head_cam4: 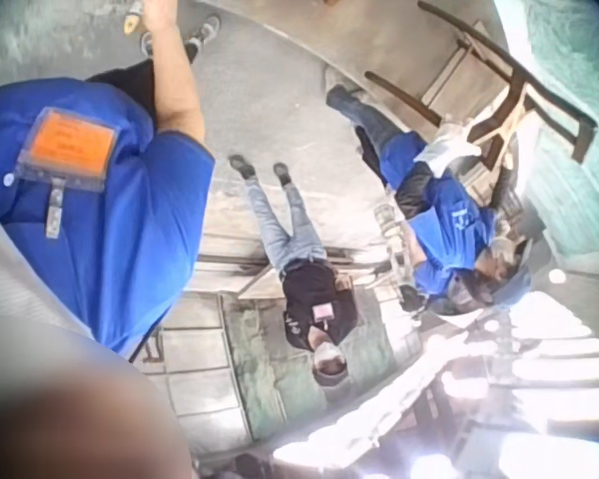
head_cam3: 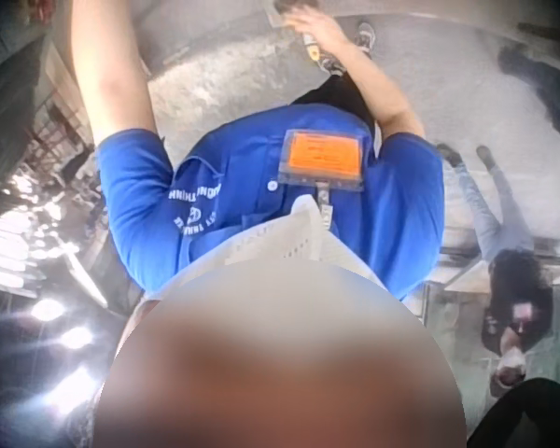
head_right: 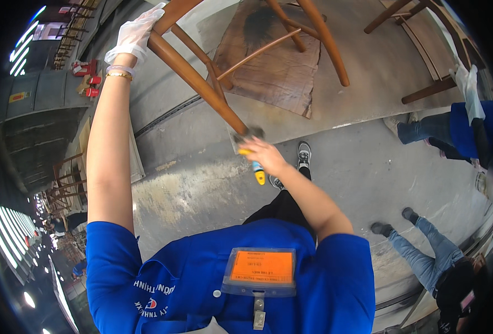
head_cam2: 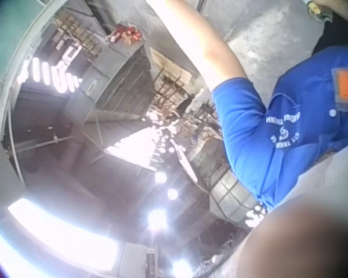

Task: The person applies a finish to wooden chairs using a paintbrush. They hold the chair with one hand and brush the legs, seat, and backrest with the other, rotating the chair to cover all surfaces. The person then places the finished chair on a cardboard sheet on the floor.

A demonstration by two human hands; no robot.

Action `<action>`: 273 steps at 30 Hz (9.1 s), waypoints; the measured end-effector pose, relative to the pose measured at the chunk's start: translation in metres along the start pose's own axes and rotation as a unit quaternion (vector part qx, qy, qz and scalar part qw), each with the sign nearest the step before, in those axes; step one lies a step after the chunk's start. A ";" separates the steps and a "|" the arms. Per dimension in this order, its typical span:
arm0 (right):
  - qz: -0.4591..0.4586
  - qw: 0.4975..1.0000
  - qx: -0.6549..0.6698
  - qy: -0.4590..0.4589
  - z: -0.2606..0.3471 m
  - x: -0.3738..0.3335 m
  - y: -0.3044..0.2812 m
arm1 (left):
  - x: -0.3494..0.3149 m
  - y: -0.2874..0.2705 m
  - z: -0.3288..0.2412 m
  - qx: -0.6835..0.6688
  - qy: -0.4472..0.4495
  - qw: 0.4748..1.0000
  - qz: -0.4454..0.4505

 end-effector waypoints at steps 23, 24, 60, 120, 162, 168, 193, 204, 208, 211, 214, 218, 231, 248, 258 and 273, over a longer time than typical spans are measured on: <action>-0.547 0.495 0.499 0.455 -0.122 -0.062 0.026 | -0.054 0.023 -0.045 -0.042 -0.066 0.996 -0.051; -0.524 0.535 0.518 0.414 -0.126 -0.043 0.008 | -0.060 0.021 -0.055 -0.046 -0.041 0.995 -0.078; -0.366 0.922 0.080 0.100 -0.251 0.037 -0.260 | -0.042 0.088 -0.153 -0.324 -0.035 0.856 0.401; -0.673 0.509 0.437 0.312 -0.148 -0.258 -0.268 | -0.170 0.066 -0.085 -0.278 -0.257 0.924 -0.059; -0.533 0.818 -0.117 0.184 -0.114 -0.051 -0.333 | 0.079 0.030 -0.013 -0.035 -0.103 0.986 -0.127; -0.293 0.929 0.224 0.034 -0.038 0.019 -0.241 | 0.075 0.030 -0.023 -0.015 -0.096 0.990 -0.106; -0.434 0.850 0.170 0.245 -0.054 -0.020 -0.227 | 0.010 0.033 -0.075 -0.184 -0.149 0.970 0.058; -0.250 0.906 -0.221 -0.260 0.109 0.187 -0.330 | -0.002 0.010 -0.102 -0.341 -0.111 0.928 0.103; -0.088 0.939 -0.284 -0.174 0.089 0.120 -0.235 | -0.007 0.003 -0.125 -0.377 -0.094 0.917 0.089; 0.235 0.933 -0.248 -0.114 0.068 0.071 -0.164 | -0.010 -0.003 -0.138 -0.390 -0.086 0.913 0.084; 0.031 0.984 -0.134 -0.117 0.083 0.125 -0.233 | -0.012 -0.003 -0.144 -0.396 -0.092 0.909 0.088; -0.199 0.913 -0.272 -0.231 0.101 0.201 -0.315 | -0.009 -0.008 -0.150 -0.423 -0.042 0.904 0.043; 0.111 0.964 -0.236 -0.058 0.044 0.011 -0.091 | -0.001 0.010 -0.141 -0.356 0.011 0.934 0.004; -0.617 0.345 0.703 0.086 -0.104 -0.128 -0.051 | 0.013 0.053 -0.145 -0.258 0.070 0.963 -0.025; -0.563 0.419 0.635 0.324 -0.129 -0.114 -0.057 | -0.013 0.057 -0.165 -0.233 0.056 0.971 -0.018; -0.528 0.494 0.580 0.376 -0.131 -0.145 -0.049 | -0.037 0.097 -0.196 0.222 0.251 0.937 -0.097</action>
Point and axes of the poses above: each hand's wrist, its own x-axis towards the middle knuckle, its own y-axis out of the palm, z = x × y, the point moved 8 cm from there along x, towards the middle knuckle, and after that the axes turned 1 degree about -y, right-handed, at the moved point
